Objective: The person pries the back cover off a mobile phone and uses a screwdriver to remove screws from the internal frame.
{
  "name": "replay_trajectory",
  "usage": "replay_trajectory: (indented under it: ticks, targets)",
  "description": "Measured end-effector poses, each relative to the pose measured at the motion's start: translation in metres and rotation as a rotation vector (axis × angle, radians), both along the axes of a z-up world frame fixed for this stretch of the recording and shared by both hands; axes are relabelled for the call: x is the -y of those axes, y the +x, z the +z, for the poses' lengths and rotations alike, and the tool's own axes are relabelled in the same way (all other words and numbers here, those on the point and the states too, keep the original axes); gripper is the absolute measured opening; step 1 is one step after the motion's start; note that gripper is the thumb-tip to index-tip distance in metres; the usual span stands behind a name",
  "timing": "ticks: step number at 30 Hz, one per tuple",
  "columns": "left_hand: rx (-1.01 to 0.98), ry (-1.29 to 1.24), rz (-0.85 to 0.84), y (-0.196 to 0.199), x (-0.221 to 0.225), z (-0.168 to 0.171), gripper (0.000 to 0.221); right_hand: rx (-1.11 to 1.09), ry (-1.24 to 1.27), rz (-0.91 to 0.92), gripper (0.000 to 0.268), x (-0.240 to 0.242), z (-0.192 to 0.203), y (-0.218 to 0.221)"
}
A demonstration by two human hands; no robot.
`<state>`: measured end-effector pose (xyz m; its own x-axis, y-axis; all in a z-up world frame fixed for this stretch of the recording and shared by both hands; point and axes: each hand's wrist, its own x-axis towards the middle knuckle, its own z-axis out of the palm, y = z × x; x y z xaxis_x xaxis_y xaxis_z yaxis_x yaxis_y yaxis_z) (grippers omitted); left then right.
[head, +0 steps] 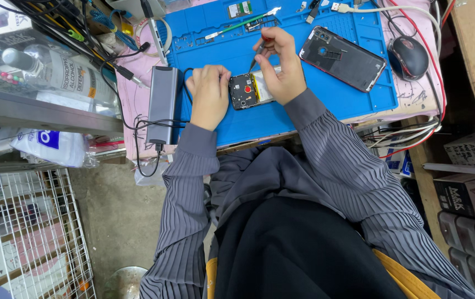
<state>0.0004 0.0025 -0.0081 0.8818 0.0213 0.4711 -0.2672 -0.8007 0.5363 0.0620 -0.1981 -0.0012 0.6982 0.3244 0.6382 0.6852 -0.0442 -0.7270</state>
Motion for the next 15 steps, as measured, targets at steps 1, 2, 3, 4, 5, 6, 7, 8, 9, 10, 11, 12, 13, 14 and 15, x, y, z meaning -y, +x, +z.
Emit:
replay_trajectory:
  ticks: [1,2,3,4,5,6,7,8,9,10,11,12,13,14,15]
  targets:
    - [-0.005,-0.017,0.003,0.0,0.0,0.001,0.007,0.001,-0.012,-0.003,0.059,0.0,0.0,0.0]
    - [0.003,-0.035,0.004,-0.001,0.0,0.003,0.007,-0.006,-0.011,-0.001,0.059,-0.001,0.001,0.0]
    - [0.011,-0.054,0.003,-0.002,0.0,0.006,0.007,-0.012,-0.012,-0.001,0.059,0.0,0.001,0.0]
    - [0.019,-0.072,0.002,-0.003,0.0,0.008,0.007,-0.018,-0.012,-0.001,0.058,0.0,0.001,0.0]
    - [0.026,-0.059,0.0,-0.005,-0.001,0.011,0.007,-0.009,-0.008,-0.008,0.058,0.0,0.002,-0.001]
    - [0.034,-0.046,-0.003,-0.006,-0.002,0.014,0.007,0.0,-0.004,-0.015,0.057,0.0,0.002,-0.002]
    - [0.043,-0.033,-0.003,-0.007,-0.003,0.017,0.007,0.009,0.0,-0.02,0.057,0.0,0.002,-0.002]
    - [0.026,-0.031,-0.01,-0.007,-0.003,0.019,0.007,0.007,-0.008,-0.023,0.057,0.0,0.002,-0.002]
    - [0.01,-0.029,-0.013,-0.007,-0.004,0.02,0.007,0.006,-0.016,-0.023,0.057,0.0,0.002,-0.002]
    - [-0.006,-0.028,-0.017,-0.007,-0.004,0.021,0.008,0.005,-0.024,-0.023,0.057,0.0,0.003,-0.002]
    - [-0.011,-0.023,-0.006,-0.006,-0.004,0.021,0.007,0.001,-0.027,-0.022,0.056,-0.001,0.003,-0.002]
    - [-0.016,-0.018,0.004,-0.004,-0.004,0.02,0.007,-0.003,-0.029,-0.021,0.056,-0.001,0.002,-0.002]
    - [-0.022,-0.014,0.013,-0.003,-0.003,0.018,0.007,-0.008,-0.033,-0.021,0.056,-0.001,0.002,-0.003]
    - [-0.005,0.011,0.006,-0.002,-0.003,0.016,0.008,-0.011,-0.033,-0.021,0.056,-0.001,0.001,-0.003]
    - [0.014,0.037,-0.001,-0.001,-0.003,0.014,0.008,-0.013,-0.031,-0.02,0.056,-0.001,-0.001,-0.003]
